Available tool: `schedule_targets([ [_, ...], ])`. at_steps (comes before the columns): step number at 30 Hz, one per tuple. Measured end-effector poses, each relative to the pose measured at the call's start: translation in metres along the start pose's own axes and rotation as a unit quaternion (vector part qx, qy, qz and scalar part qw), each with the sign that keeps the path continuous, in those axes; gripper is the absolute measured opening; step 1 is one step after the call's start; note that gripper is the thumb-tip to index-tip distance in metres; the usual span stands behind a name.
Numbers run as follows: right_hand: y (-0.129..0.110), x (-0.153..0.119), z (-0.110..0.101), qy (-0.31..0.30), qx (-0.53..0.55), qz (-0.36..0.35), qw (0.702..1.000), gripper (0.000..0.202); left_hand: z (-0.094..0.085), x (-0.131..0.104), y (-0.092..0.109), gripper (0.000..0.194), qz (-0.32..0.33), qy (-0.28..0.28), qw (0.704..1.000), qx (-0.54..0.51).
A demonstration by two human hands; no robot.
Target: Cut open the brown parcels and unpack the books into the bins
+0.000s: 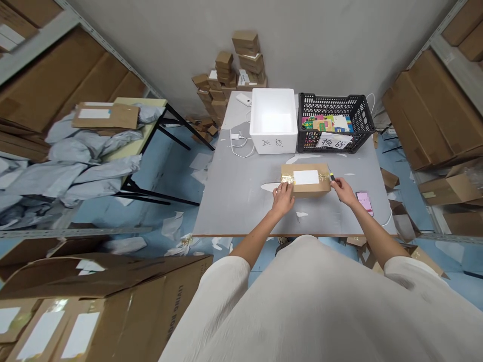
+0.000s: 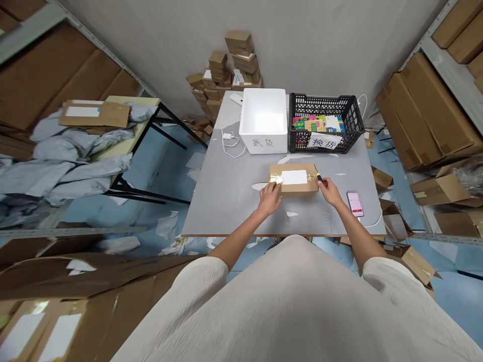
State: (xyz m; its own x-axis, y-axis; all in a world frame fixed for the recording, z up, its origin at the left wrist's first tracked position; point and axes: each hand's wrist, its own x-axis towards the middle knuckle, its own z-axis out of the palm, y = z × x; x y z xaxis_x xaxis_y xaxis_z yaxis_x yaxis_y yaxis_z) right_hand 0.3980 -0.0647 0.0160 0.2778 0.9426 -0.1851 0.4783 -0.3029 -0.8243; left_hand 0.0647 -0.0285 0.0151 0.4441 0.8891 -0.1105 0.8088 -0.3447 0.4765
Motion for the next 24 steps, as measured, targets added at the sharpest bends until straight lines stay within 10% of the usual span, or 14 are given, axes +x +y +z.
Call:
schedule_targets([
  [13, -0.067, 0.018, -0.005, -0.115, -0.126, -0.065, 0.983, 0.054, -0.001, 0.014, 0.009, 0.065, 0.013, -0.002, 0.996, 0.088],
  [24, -0.133, 0.065, 0.054, -0.238, -0.406, -0.247, 0.847, 0.048, 0.004, 0.012, 0.014, 0.074, 0.017, -0.018, 0.994, 0.104],
])
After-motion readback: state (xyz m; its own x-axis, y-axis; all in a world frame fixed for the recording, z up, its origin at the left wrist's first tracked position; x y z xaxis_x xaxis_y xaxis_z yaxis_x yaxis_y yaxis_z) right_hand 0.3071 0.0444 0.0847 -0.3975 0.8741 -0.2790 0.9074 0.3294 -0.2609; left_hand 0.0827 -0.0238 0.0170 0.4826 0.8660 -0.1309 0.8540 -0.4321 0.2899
